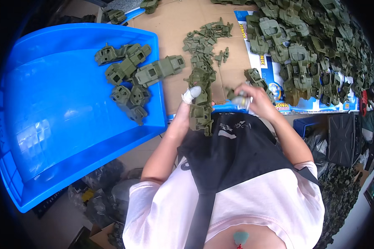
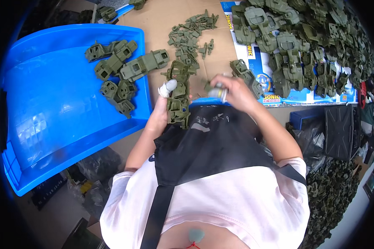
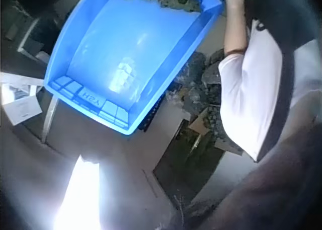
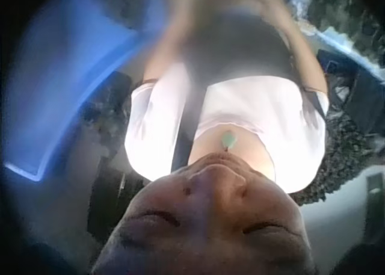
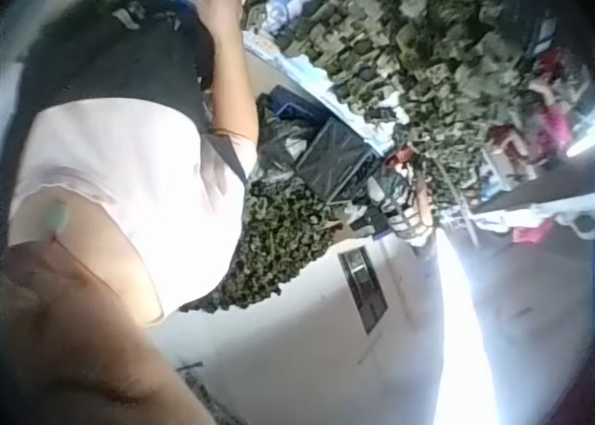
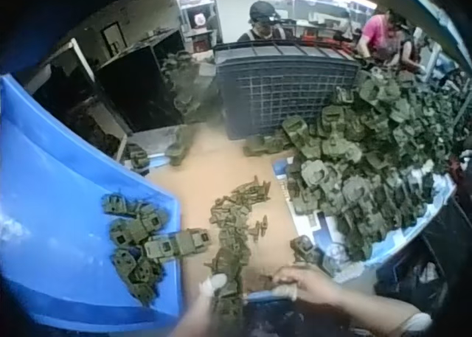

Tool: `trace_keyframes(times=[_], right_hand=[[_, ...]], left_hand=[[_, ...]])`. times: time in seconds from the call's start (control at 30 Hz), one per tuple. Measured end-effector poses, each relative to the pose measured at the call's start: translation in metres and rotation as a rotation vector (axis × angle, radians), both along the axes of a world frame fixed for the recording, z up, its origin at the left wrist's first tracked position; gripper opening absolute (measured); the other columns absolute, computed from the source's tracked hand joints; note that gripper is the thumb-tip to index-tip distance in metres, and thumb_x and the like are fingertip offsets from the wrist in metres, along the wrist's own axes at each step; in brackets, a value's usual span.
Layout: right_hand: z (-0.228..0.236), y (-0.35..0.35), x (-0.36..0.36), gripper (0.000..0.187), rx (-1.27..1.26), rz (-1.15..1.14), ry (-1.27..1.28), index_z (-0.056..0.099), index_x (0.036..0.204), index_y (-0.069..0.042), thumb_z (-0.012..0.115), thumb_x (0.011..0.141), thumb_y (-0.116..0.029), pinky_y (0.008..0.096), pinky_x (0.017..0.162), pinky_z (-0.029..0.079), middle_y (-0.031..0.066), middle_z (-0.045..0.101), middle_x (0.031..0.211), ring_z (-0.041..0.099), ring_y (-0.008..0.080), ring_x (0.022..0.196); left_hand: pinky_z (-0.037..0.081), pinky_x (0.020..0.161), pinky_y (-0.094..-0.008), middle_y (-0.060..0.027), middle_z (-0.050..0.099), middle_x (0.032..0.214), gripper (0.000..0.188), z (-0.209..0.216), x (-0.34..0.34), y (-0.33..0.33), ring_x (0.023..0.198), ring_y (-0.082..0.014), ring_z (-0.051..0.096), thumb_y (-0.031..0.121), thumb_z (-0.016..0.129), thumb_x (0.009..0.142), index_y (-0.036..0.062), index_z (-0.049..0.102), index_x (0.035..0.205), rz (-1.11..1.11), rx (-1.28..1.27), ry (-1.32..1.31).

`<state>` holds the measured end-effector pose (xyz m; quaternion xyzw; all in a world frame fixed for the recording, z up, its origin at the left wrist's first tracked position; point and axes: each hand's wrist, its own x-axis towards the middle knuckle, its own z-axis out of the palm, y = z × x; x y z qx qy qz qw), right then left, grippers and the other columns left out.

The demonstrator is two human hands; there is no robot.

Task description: The person assembles small green plastic components by hand, picking up pieces from a cardboard surface and snapping them together. The person places the assembled units into a blue plastic bin and continues the process with additional parts from a large pile on the table.

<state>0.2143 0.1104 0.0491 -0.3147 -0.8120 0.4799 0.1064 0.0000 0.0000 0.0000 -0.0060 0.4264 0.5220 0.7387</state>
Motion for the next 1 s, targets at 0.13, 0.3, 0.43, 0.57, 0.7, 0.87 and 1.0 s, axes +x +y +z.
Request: trace_keyframes(times=[0.13,0.3,0.43,0.57,0.7,0.87,1.0], right_hand=[[0.02,-0.045,0.001,0.021,0.073,0.247,0.014,0.058,0.091,-0.008,0.063,0.071,-0.007,0.0395,0.068,0.047,0.0114,0.061,0.087,0.059,0.0317,0.079],[0.028,-0.053,-0.007,0.033,0.101,0.395,-0.213,0.06,0.093,-0.007,0.052,0.063,0.006,0.0422,0.069,0.047,0.016,0.059,0.094,0.059,0.0325,0.082],[0.021,-0.057,-0.012,0.033,0.087,0.372,-0.162,0.06,0.091,-0.004,0.051,0.061,0.008,0.0425,0.068,0.047,0.0165,0.061,0.084,0.06,0.0328,0.079],[0.012,-0.058,-0.014,0.035,0.063,0.347,-0.089,0.06,0.09,-0.003,0.05,0.059,0.009,0.0417,0.069,0.047,0.0157,0.061,0.081,0.059,0.0335,0.079],[0.008,-0.058,-0.015,0.041,0.028,0.404,-0.138,0.059,0.092,-0.003,0.05,0.055,0.011,0.041,0.073,0.047,0.0154,0.06,0.089,0.058,0.035,0.083],[-0.014,-0.065,-0.013,0.033,0.032,0.388,-0.065,0.058,0.091,-0.004,0.049,0.061,0.008,0.042,0.069,0.047,0.0181,0.061,0.083,0.059,0.0333,0.08],[0.003,-0.061,-0.017,0.037,0.088,0.471,-0.222,0.057,0.099,-0.005,0.052,0.063,0.003,0.0404,0.071,0.047,0.0178,0.06,0.091,0.058,0.0351,0.083]], left_hand=[[0.053,0.066,-0.0333,-0.0066,0.059,0.087,0.035,0.025,0.012,0.006,0.074,-0.0195,0.061,0.03,0.06,0.08,0.0094,0.051,0.108,-0.069,-0.08,-0.013],[0.053,0.062,-0.0332,-0.0049,0.06,0.086,0.03,-0.001,0.031,0.011,0.073,-0.0171,0.061,0.031,0.06,0.081,0.0105,0.055,0.102,-0.134,-0.005,-0.076],[0.053,0.063,-0.0322,-0.0049,0.06,0.087,0.026,-0.002,0.027,0.008,0.072,-0.0165,0.061,0.027,0.058,0.083,0.0097,0.055,0.102,-0.164,-0.002,-0.027],[0.053,0.061,-0.0315,-0.0049,0.06,0.085,0.025,0.0,0.027,0.006,0.071,-0.0156,0.061,0.026,0.057,0.084,0.0085,0.055,0.101,-0.133,-0.076,0.043],[0.052,0.058,-0.03,-0.0037,0.06,0.083,0.024,-0.003,0.032,0.006,0.069,-0.014,0.06,0.026,0.057,0.084,0.0086,0.055,0.101,-0.117,-0.067,0.04],[0.052,0.059,-0.0273,-0.0019,0.06,0.083,0.024,-0.014,0.033,0.004,0.07,-0.0123,0.06,0.026,0.056,0.085,0.009,0.055,0.102,-0.121,-0.031,0.126],[0.052,0.063,-0.0287,-0.0042,0.06,0.083,0.028,0.0,0.041,0.006,0.072,-0.0152,0.061,0.03,0.055,0.085,0.0088,0.054,0.103,-0.113,-0.036,0.291]])
